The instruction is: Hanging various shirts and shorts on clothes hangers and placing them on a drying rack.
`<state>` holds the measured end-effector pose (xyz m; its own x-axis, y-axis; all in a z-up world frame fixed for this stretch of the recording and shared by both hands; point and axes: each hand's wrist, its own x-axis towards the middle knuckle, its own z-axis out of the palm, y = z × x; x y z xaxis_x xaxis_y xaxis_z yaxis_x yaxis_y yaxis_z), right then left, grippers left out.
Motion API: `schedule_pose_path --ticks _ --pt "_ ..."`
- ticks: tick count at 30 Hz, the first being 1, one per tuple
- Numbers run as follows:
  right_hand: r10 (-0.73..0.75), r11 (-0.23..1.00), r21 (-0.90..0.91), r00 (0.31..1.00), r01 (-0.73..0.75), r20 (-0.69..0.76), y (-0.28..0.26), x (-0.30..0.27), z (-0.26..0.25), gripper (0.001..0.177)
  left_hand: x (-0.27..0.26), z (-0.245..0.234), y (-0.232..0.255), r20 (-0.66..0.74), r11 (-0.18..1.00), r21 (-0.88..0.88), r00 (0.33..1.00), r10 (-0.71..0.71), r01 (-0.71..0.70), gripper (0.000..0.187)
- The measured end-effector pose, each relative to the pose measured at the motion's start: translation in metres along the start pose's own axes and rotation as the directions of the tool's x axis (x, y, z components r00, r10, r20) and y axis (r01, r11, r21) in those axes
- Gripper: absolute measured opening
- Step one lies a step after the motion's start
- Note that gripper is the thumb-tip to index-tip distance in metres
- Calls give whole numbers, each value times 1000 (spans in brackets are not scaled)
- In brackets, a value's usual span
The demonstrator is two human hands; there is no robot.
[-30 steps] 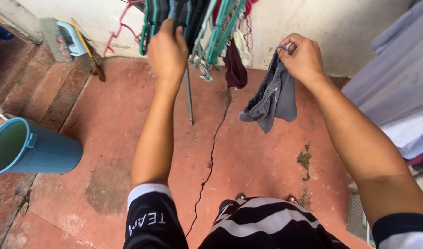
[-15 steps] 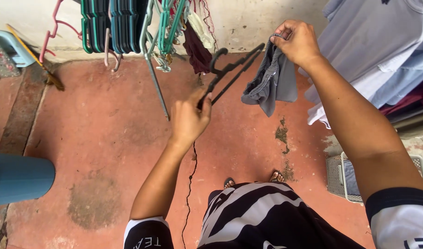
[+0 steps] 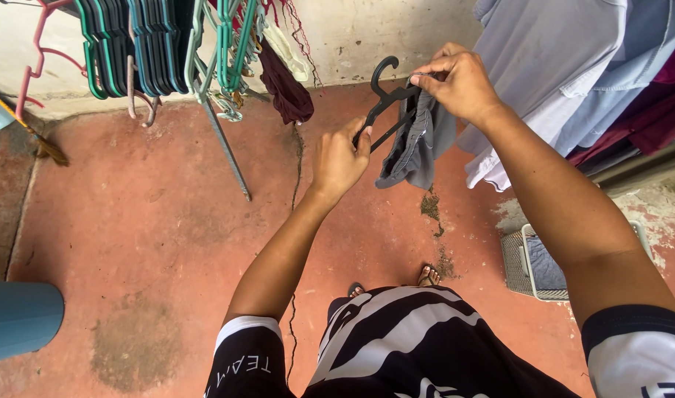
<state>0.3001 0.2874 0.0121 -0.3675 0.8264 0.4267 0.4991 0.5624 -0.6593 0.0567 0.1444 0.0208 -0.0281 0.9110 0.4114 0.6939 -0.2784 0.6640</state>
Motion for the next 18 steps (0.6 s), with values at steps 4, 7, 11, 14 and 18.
schedule_pose_path --ticks 4,7,11,14,18 --pt "6 999 -40 996 -3 94 4 -7 -6 20 2 5 -4 -6 1000 -6 1000 1 -1 23" --pt "-84 996 -5 973 87 215 1 -10 -10 25 3 3 -14 8 999 -42 1000 -15 16 25" --pt "-200 896 -337 941 288 273 -23 -9 -17 30 7 -1 -35 71 982 -187 997 10 3 25" --pt "-244 866 -367 927 340 285 -18 -8 -17 23 16 8 -104 157 888 -409 975 -159 211 29" --pt "-127 965 -184 949 185 290 -28 -8 -30 23 7 -10 -138 328 512 -669 832 -447 539 32"
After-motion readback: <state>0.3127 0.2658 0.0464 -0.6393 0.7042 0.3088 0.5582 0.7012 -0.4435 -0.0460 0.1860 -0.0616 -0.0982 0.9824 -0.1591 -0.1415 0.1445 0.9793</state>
